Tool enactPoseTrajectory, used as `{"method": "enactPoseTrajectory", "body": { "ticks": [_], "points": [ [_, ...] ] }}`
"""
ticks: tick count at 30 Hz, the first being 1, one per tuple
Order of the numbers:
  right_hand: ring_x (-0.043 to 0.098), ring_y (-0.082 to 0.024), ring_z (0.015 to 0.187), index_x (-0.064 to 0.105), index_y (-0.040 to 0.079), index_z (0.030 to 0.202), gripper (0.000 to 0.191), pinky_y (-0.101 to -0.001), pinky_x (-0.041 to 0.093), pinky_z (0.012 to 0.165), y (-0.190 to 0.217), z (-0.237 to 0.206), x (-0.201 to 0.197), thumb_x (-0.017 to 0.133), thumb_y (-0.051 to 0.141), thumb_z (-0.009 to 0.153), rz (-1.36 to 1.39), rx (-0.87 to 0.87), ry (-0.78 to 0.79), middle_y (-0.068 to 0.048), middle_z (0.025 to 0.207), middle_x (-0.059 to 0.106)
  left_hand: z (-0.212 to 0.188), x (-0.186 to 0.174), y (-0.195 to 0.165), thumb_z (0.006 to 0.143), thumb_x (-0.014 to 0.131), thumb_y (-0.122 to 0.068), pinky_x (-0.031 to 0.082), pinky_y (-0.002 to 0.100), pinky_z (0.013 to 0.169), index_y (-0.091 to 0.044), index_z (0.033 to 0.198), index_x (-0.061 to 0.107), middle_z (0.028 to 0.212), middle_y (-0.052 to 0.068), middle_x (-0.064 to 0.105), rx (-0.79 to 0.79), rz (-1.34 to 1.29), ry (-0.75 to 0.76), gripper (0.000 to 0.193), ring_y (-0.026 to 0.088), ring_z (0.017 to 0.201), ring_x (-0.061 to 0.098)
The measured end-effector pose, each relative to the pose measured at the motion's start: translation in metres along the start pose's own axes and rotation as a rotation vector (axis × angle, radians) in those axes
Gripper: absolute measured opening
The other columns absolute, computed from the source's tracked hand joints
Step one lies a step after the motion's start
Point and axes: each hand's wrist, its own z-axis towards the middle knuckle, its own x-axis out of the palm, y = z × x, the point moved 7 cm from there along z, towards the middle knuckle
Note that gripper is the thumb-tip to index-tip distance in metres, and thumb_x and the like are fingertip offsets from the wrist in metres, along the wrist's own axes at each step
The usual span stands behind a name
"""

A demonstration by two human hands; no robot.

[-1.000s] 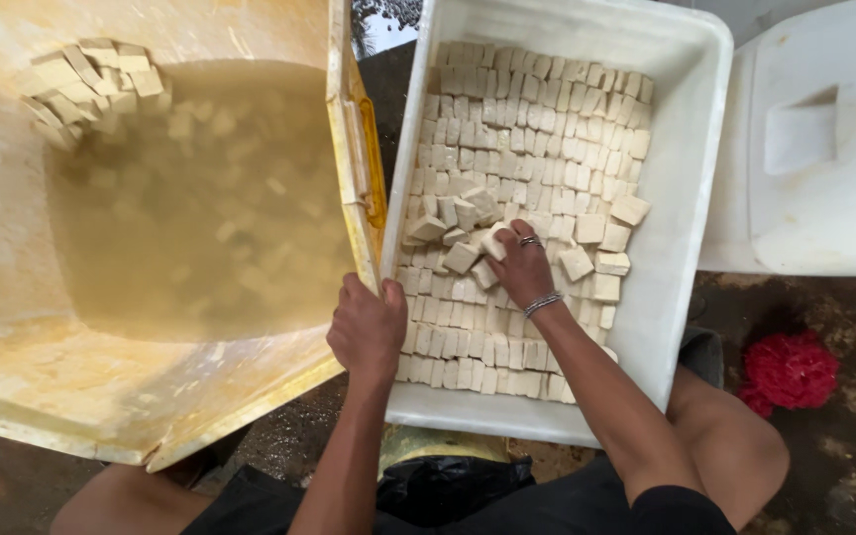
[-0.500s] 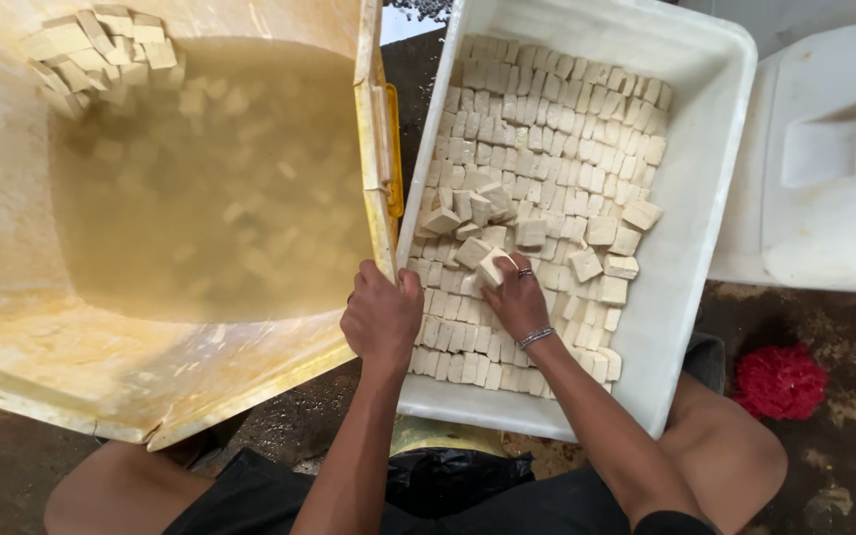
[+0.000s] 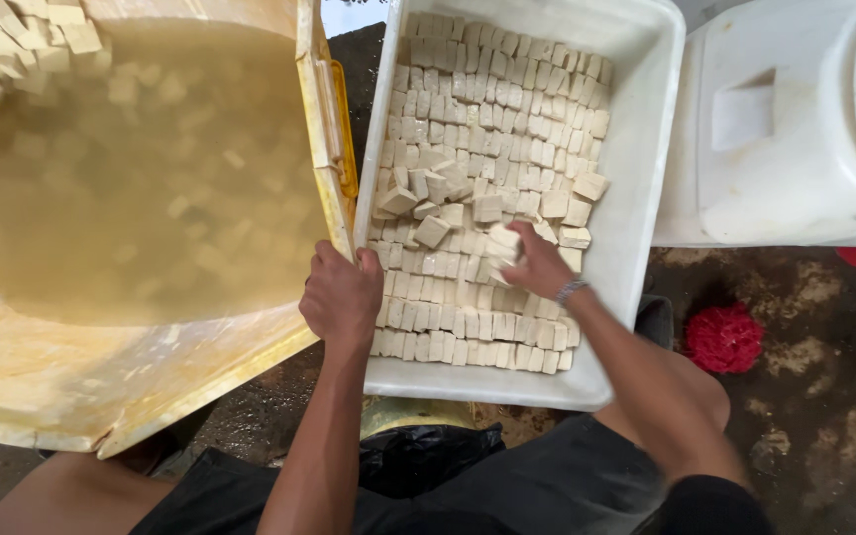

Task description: The person sits on the floor beside a large tub of water and a white tray, picking tofu cubes out of the water by hand and arranging them in neat rows in the tray. They occasionally scoop handfuls of cubes from the water and sort through them before placing them into the tray.

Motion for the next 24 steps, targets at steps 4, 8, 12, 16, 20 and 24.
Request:
{"method": "enactPoseTrajectory", "body": {
  "ticks": [4, 8, 12, 16, 20, 24],
  "points": [
    [0.07, -0.033, 0.101, 0.042, 0.024, 0.148, 0.08, -0.0416, 0.056, 0.086, -0.046, -0.044, -0.009, 0.079, 0.015, 0.078, -0.532, 0.029, 0.344, -0.018, 0.116, 0.065, 0.0, 0.003, 0.002, 0.092, 0.059, -0.041, 0.056, 0.055, 0.068, -0.003, 0.102, 0.057, 0.094, 0.021, 0.071, 0.013, 0.001, 0.035, 0.039, 0.042, 0.076, 0.072],
    [0.069, -0.035, 0.107, 0.035, 0.031, 0.156, 0.071, -0.0435, 0.057, 0.088, -0.065, -0.067, 0.0, 0.067, 0.02, 0.094, -0.953, -0.067, 0.395, -0.02, 0.134, 0.058, -0.001, 0.002, 0.002, 0.092, 0.059, -0.042, 0.056, 0.055, 0.068, -0.002, 0.101, 0.057, 0.094, 0.02, 0.071, 0.015, -0.003, 0.015, 0.04, 0.043, 0.077, 0.071],
    [0.061, -0.034, 0.123, 0.033, 0.038, 0.157, 0.07, -0.0478, 0.052, 0.098, -0.078, -0.069, 0.021, 0.062, 0.022, 0.095, -0.989, -0.008, 0.499, -0.018, 0.145, 0.053, -0.002, -0.001, 0.0, 0.091, 0.059, -0.041, 0.056, 0.055, 0.068, -0.002, 0.102, 0.057, 0.095, 0.02, 0.071, 0.023, 0.004, -0.012, 0.04, 0.043, 0.077, 0.071],
    [0.059, -0.035, 0.128, 0.063, 0.033, 0.131, 0.033, -0.0486, 0.051, 0.102, -0.062, -0.058, 0.028, 0.061, 0.045, 0.1, -0.602, -0.083, 0.312, -0.019, 0.145, 0.055, -0.003, 0.0, 0.0, 0.093, 0.058, -0.04, 0.056, 0.055, 0.071, -0.003, 0.102, 0.058, 0.096, 0.019, 0.071, -0.006, 0.012, 0.018, 0.039, 0.043, 0.081, 0.071],
    [0.063, -0.036, 0.116, 0.059, 0.023, 0.134, 0.045, -0.0475, 0.053, 0.098, -0.07, -0.058, 0.031, 0.059, 0.043, 0.093, -0.517, 0.108, 0.201, -0.018, 0.13, 0.06, -0.002, -0.003, -0.001, 0.091, 0.059, -0.041, 0.055, 0.056, 0.072, -0.002, 0.104, 0.058, 0.097, 0.02, 0.07, -0.001, -0.007, 0.012, 0.041, 0.044, 0.082, 0.071],
    [0.064, -0.037, 0.113, 0.059, 0.019, 0.134, 0.045, -0.0476, 0.054, 0.097, -0.075, -0.064, 0.045, 0.056, 0.044, 0.096, -0.584, 0.156, 0.308, -0.019, 0.127, 0.061, -0.004, -0.004, 0.0, 0.092, 0.06, -0.041, 0.054, 0.057, 0.073, -0.002, 0.104, 0.058, 0.098, 0.02, 0.07, 0.001, -0.009, 0.024, 0.041, 0.044, 0.083, 0.07]
  ]
}}
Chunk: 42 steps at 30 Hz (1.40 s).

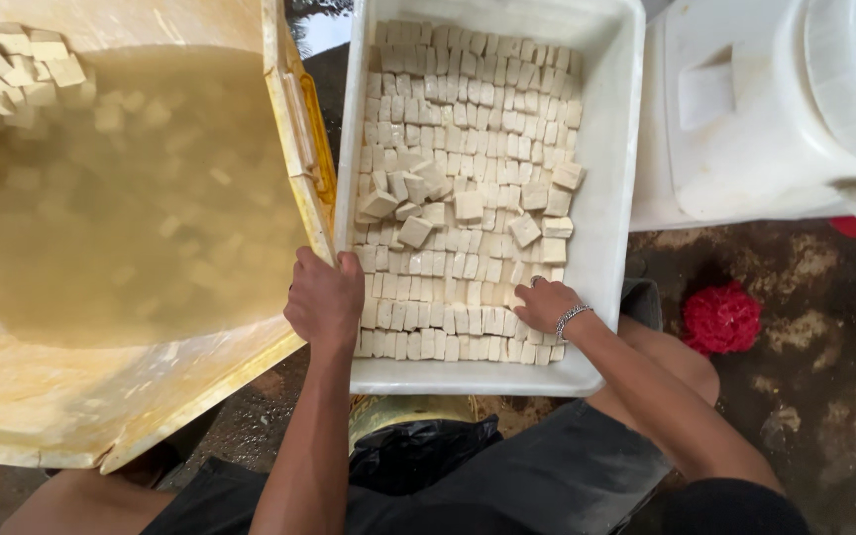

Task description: The person sits on the floor beside a large tub of water and a white tray, picking tofu cubes out of the water by hand and arranging them in neat rows in the tray. They occasionally scoop handfuls of cubes from the water and sort through them before placing them into the tray.

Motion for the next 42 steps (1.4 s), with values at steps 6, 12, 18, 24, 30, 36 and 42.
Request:
{"method": "enactPoseTrajectory", "body": {
  "ticks": [6, 12, 18, 24, 30, 36, 42],
  "points": [
    [0.067, -0.037, 0.108, 0.064, 0.01, 0.124, 0.038, -0.0477, 0.053, 0.097, -0.016, 0.014, -0.034, 0.06, 0.036, 0.096, 0.17, -0.016, -0.142, -0.02, 0.116, 0.067, 0.001, 0.0, -0.001, 0.091, 0.06, -0.041, 0.054, 0.057, 0.073, -0.002, 0.104, 0.058, 0.097, 0.02, 0.07, 0.001, 0.005, -0.017, 0.041, 0.044, 0.083, 0.07],
    [0.069, -0.041, 0.104, 0.065, -0.002, 0.116, 0.024, -0.0479, 0.057, 0.09, -0.048, 0.033, -0.097, 0.054, 0.011, 0.099, 0.069, 0.259, -0.464, -0.026, 0.119, 0.067, 0.0, 0.001, -0.002, 0.091, 0.06, -0.041, 0.054, 0.057, 0.072, -0.002, 0.103, 0.058, 0.097, 0.02, 0.071, -0.016, 0.036, -0.013, 0.041, 0.045, 0.081, 0.07],
    [0.065, -0.04, 0.112, 0.06, 0.005, 0.124, 0.044, -0.0502, 0.055, 0.092, -0.049, 0.054, -0.099, 0.068, 0.035, 0.093, 0.116, 0.369, -0.27, -0.022, 0.121, 0.066, 0.002, 0.001, -0.003, 0.092, 0.06, -0.041, 0.054, 0.057, 0.072, -0.003, 0.102, 0.058, 0.095, 0.02, 0.071, -0.029, 0.032, 0.002, 0.04, 0.044, 0.081, 0.07],
    [0.065, -0.04, 0.112, 0.059, 0.007, 0.127, 0.05, -0.051, 0.054, 0.092, -0.05, 0.054, -0.096, 0.069, 0.041, 0.092, 0.13, 0.418, -0.268, -0.021, 0.124, 0.064, 0.002, 0.0, -0.004, 0.092, 0.059, -0.041, 0.055, 0.057, 0.071, -0.003, 0.102, 0.058, 0.094, 0.02, 0.071, -0.026, 0.029, 0.002, 0.04, 0.043, 0.079, 0.07],
    [0.067, -0.04, 0.107, 0.065, -0.001, 0.117, 0.052, -0.0471, 0.055, 0.091, -0.057, 0.049, -0.097, 0.077, 0.039, 0.086, 0.239, 0.359, -0.39, -0.027, 0.114, 0.067, 0.004, 0.0, -0.004, 0.092, 0.059, -0.041, 0.055, 0.056, 0.07, -0.002, 0.102, 0.058, 0.094, 0.02, 0.071, -0.023, 0.041, 0.01, 0.04, 0.043, 0.078, 0.071],
    [0.066, -0.039, 0.102, 0.062, 0.004, 0.106, 0.034, -0.0478, 0.055, 0.089, -0.026, 0.035, -0.1, 0.077, 0.02, 0.081, 0.479, -0.055, -0.798, -0.019, 0.109, 0.067, 0.001, 0.001, -0.003, 0.092, 0.059, -0.042, 0.055, 0.056, 0.07, -0.003, 0.102, 0.058, 0.094, 0.02, 0.071, -0.026, 0.04, 0.025, 0.04, 0.043, 0.079, 0.07],
    [0.068, -0.039, 0.088, 0.053, 0.008, 0.12, 0.044, -0.0491, 0.055, 0.083, -0.013, 0.04, -0.083, 0.077, 0.022, 0.086, 0.632, 0.042, -0.79, -0.018, 0.122, 0.062, 0.002, -0.001, -0.004, 0.091, 0.059, -0.041, 0.054, 0.056, 0.07, -0.002, 0.101, 0.057, 0.093, 0.02, 0.07, -0.036, 0.026, 0.028, 0.04, 0.043, 0.078, 0.07]
  ]
}}
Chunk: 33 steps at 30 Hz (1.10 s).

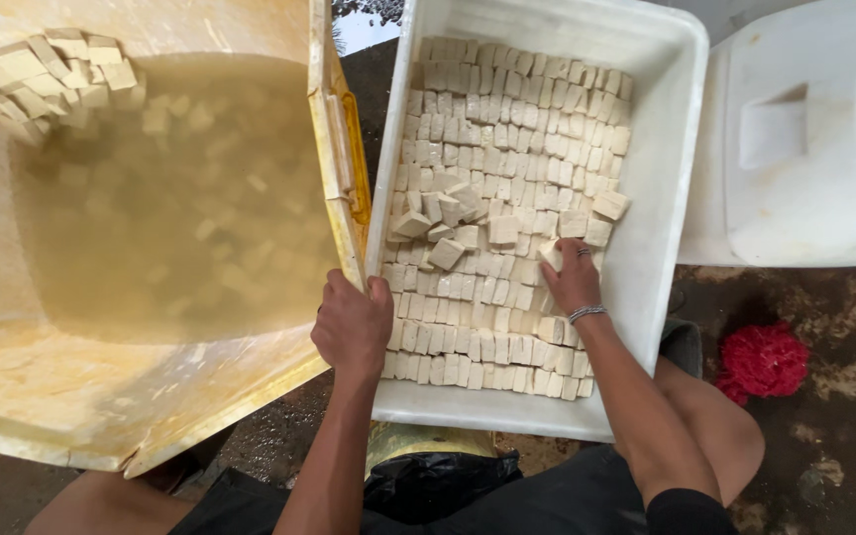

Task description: The person sits on the floor beside a large tub of water and a white tray, picking tofu cubes out of the water by hand and arranging them in neat rows in the tray. They occasionally scoop handfuls of cubes from the water and sort through them before placing them into the tray.

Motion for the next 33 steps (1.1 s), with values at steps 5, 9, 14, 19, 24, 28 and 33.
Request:
{"method": "enactPoseTrajectory", "body": {
  "ticks": [5, 9, 14, 19, 24, 28, 33],
  "points": [
    [0.065, -0.039, 0.092, 0.053, 0.007, 0.116, 0.047, -0.0498, 0.053, 0.082, 0.033, 0.014, 0.0, 0.081, 0.018, 0.079, 0.022, -0.077, -0.177, -0.018, 0.103, 0.066, 0.0, 0.003, 0.0, 0.091, 0.059, -0.041, 0.055, 0.056, 0.07, -0.003, 0.101, 0.057, 0.093, 0.02, 0.07, -0.003, 0.007, 0.005, 0.039, 0.043, 0.079, 0.07],
    [0.066, -0.033, 0.096, 0.054, 0.011, 0.111, 0.035, -0.0455, 0.054, 0.085, 0.074, 0.025, 0.024, 0.08, 0.019, 0.087, 0.049, -0.099, -0.248, -0.013, 0.102, 0.066, 0.0, 0.006, 0.001, 0.091, 0.059, -0.04, 0.055, 0.056, 0.07, -0.003, 0.101, 0.057, 0.093, 0.02, 0.071, -0.006, 0.007, 0.003, 0.039, 0.043, 0.078, 0.071],
    [0.059, -0.036, 0.102, 0.054, 0.005, 0.118, 0.051, -0.0461, 0.054, 0.082, 0.106, 0.033, 0.041, 0.084, 0.016, 0.079, 0.066, -0.15, -0.257, -0.021, 0.115, 0.059, 0.002, 0.001, 0.0, 0.091, 0.06, -0.041, 0.055, 0.056, 0.069, -0.003, 0.101, 0.057, 0.093, 0.02, 0.071, 0.012, 0.012, -0.014, 0.039, 0.043, 0.078, 0.071],
    [0.064, -0.026, 0.091, 0.057, 0.007, 0.113, 0.051, -0.0401, 0.053, 0.08, 0.058, 0.043, 0.009, 0.087, 0.017, 0.073, 0.203, 0.111, -0.289, -0.011, 0.112, 0.064, 0.002, 0.002, 0.0, 0.092, 0.059, -0.04, 0.055, 0.055, 0.069, -0.003, 0.103, 0.057, 0.095, 0.02, 0.071, 0.006, 0.0, 0.003, 0.039, 0.043, 0.078, 0.071],
    [0.063, -0.022, 0.08, 0.059, 0.006, 0.116, 0.045, -0.038, 0.052, 0.078, 0.012, 0.043, -0.033, 0.084, 0.015, 0.08, 0.114, 0.112, -0.317, -0.012, 0.11, 0.063, 0.002, 0.004, 0.002, 0.092, 0.06, -0.041, 0.056, 0.055, 0.069, -0.003, 0.102, 0.058, 0.094, 0.019, 0.071, 0.003, 0.022, 0.021, 0.04, 0.042, 0.079, 0.071],
    [0.063, -0.026, 0.087, 0.06, 0.005, 0.115, 0.042, -0.0398, 0.052, 0.077, 0.003, 0.037, -0.047, 0.085, 0.013, 0.082, 0.021, -0.025, -0.416, -0.014, 0.112, 0.063, 0.003, 0.001, -0.001, 0.089, 0.062, -0.04, 0.055, 0.056, 0.067, -0.002, 0.102, 0.058, 0.092, 0.02, 0.071, 0.028, 0.007, -0.021, 0.041, 0.043, 0.077, 0.071],
    [0.063, -0.029, 0.089, 0.058, 0.005, 0.126, 0.047, -0.0419, 0.052, 0.082, -0.005, 0.038, -0.052, 0.08, 0.011, 0.085, -0.003, 0.026, -0.498, -0.015, 0.121, 0.059, 0.001, 0.003, 0.0, 0.09, 0.06, -0.04, 0.054, 0.056, 0.068, -0.003, 0.101, 0.058, 0.093, 0.02, 0.071, 0.007, 0.015, -0.008, 0.038, 0.044, 0.077, 0.07]
  ]
}}
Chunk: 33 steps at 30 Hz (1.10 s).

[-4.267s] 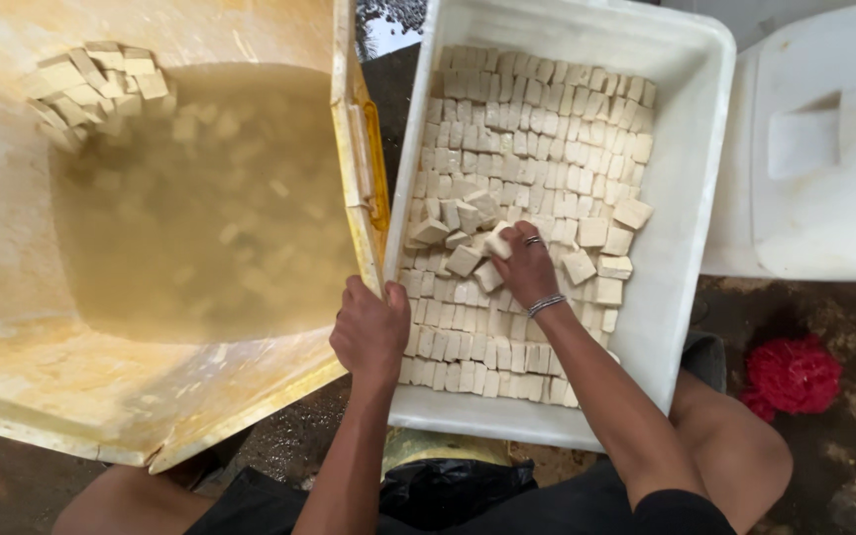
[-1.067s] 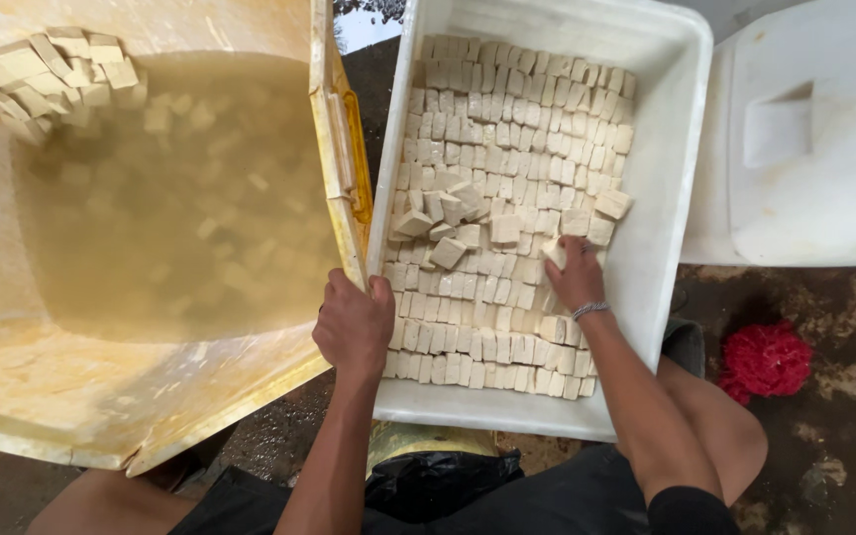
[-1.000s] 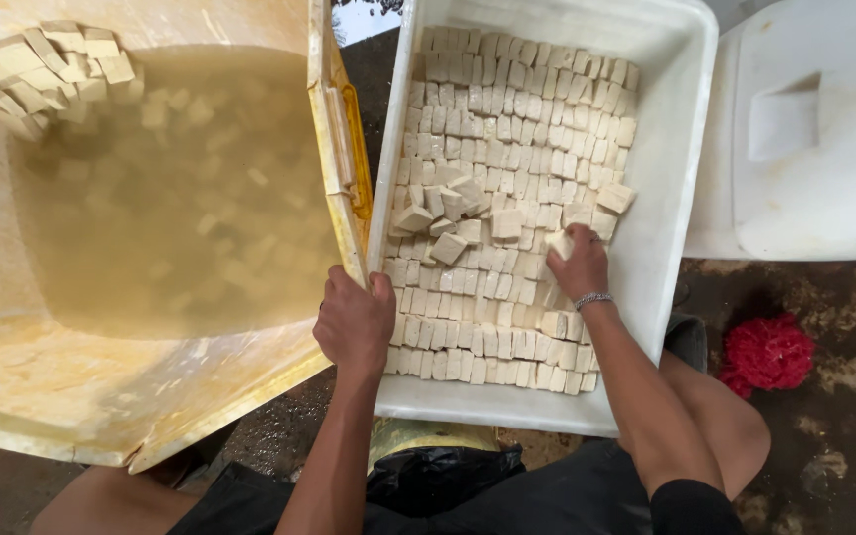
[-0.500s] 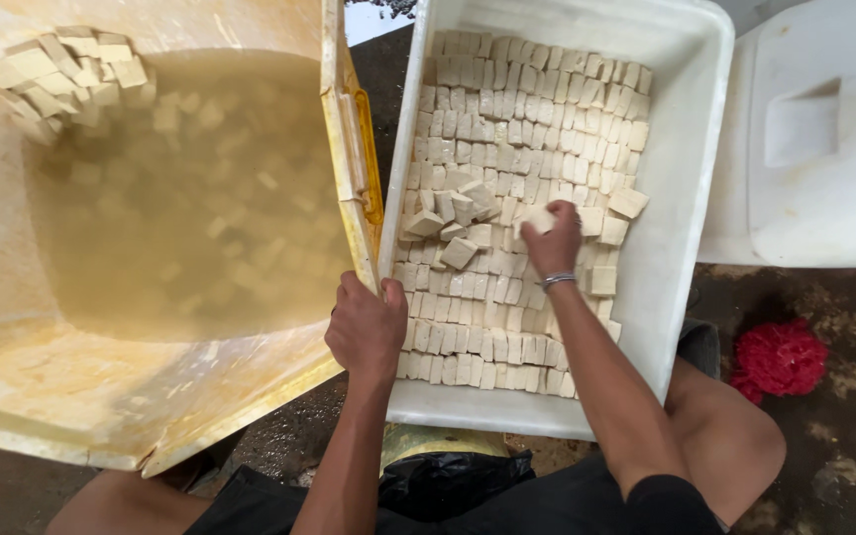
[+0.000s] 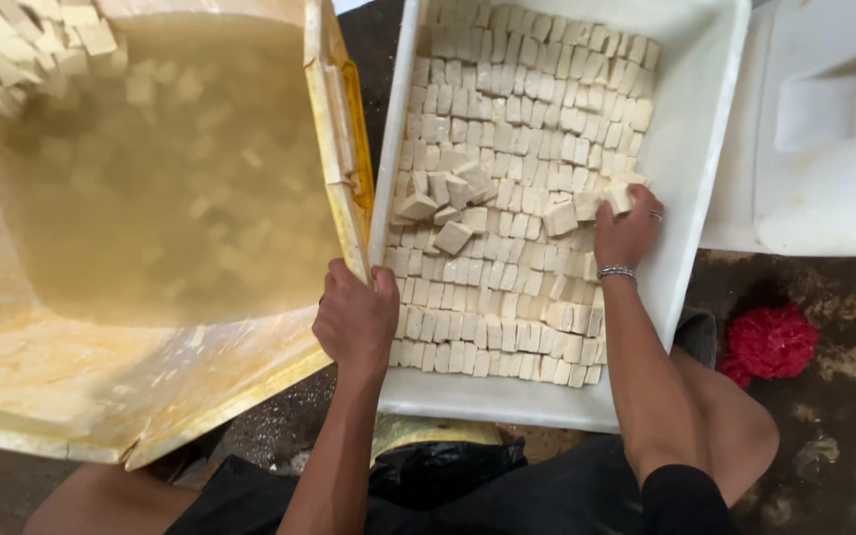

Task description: The person sits on the floor beside a large tub of water and a white tray, picking tofu cubes out of the water by hand and arranging them in neat rows in the tray. They occasionally scoop handfuls of cubes from the water and sort through them before placing them into the tray.

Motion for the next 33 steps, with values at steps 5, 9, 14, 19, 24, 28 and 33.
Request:
{"method": "enactPoseTrajectory", "body": {
  "ticks": [5, 9, 14, 19, 24, 28, 33],
  "points": [
    [0.063, -0.031, 0.092, 0.059, 0.006, 0.124, 0.047, -0.0405, 0.053, 0.081, 0.011, 0.016, 0.01, 0.083, 0.012, 0.083, -0.101, -0.145, 0.116, -0.015, 0.119, 0.059, 0.0, 0.002, 0.002, 0.091, 0.06, -0.041, 0.054, 0.056, 0.069, -0.003, 0.101, 0.058, 0.093, 0.02, 0.071, -0.023, 0.006, 0.022, 0.039, 0.044, 0.078, 0.07],
    [0.063, -0.024, 0.085, 0.061, 0.007, 0.124, 0.042, -0.0387, 0.054, 0.079, -0.006, 0.033, 0.011, 0.08, 0.013, 0.087, 0.111, 0.067, 0.353, -0.012, 0.121, 0.065, -0.001, -0.003, -0.002, 0.091, 0.06, -0.041, 0.054, 0.057, 0.07, -0.002, 0.102, 0.057, 0.094, 0.02, 0.071, -0.006, 0.01, -0.008, 0.04, 0.044, 0.079, 0.07],
    [0.071, -0.014, 0.087, 0.055, 0.011, 0.119, 0.039, -0.0336, 0.061, 0.075, -0.032, 0.032, -0.005, 0.072, 0.013, 0.084, 0.91, 0.549, 0.419, -0.005, 0.121, 0.062, -0.003, -0.003, -0.002, 0.09, 0.061, -0.041, 0.053, 0.058, 0.072, -0.003, 0.102, 0.058, 0.095, 0.021, 0.071, -0.022, 0.033, 0.004, 0.041, 0.045, 0.081, 0.07],
    [0.053, -0.014, 0.09, 0.059, 0.004, 0.129, 0.041, -0.0326, 0.051, 0.081, -0.023, 0.029, -0.026, 0.08, 0.01, 0.094, 0.432, 0.19, 0.199, -0.008, 0.128, 0.063, -0.001, -0.003, -0.001, 0.09, 0.061, -0.04, 0.054, 0.058, 0.073, -0.002, 0.102, 0.058, 0.096, 0.021, 0.071, -0.017, -0.01, -0.006, 0.04, 0.045, 0.082, 0.07],
    [0.062, -0.025, 0.095, 0.059, 0.005, 0.129, 0.046, -0.0369, 0.054, 0.081, -0.001, 0.005, -0.003, 0.08, 0.012, 0.089, 0.181, 0.049, 0.137, -0.012, 0.125, 0.06, -0.001, -0.002, -0.002, 0.091, 0.06, -0.041, 0.054, 0.057, 0.071, -0.001, 0.103, 0.058, 0.095, 0.021, 0.07, -0.021, 0.012, 0.02, 0.042, 0.044, 0.08, 0.07],
    [0.065, -0.031, 0.093, 0.059, 0.01, 0.129, 0.044, -0.0451, 0.052, 0.088, 0.008, -0.007, 0.026, 0.078, 0.015, 0.09, -0.009, 0.102, 0.256, -0.017, 0.131, 0.055, -0.001, 0.001, -0.001, 0.091, 0.059, -0.041, 0.054, 0.056, 0.072, -0.002, 0.103, 0.058, 0.094, 0.021, 0.071, -0.039, 0.028, 0.036, 0.042, 0.043, 0.079, 0.07],
    [0.06, -0.042, 0.107, 0.052, 0.006, 0.127, 0.056, -0.0496, 0.05, 0.089, 0.013, 0.003, 0.032, 0.084, 0.019, 0.083, -0.076, 0.079, 0.231, -0.021, 0.124, 0.055, 0.001, 0.001, 0.0, 0.091, 0.059, -0.041, 0.054, 0.056, 0.072, -0.002, 0.103, 0.058, 0.093, 0.02, 0.071, -0.03, 0.028, 0.006, 0.041, 0.043, 0.079, 0.07]
  ]
}}
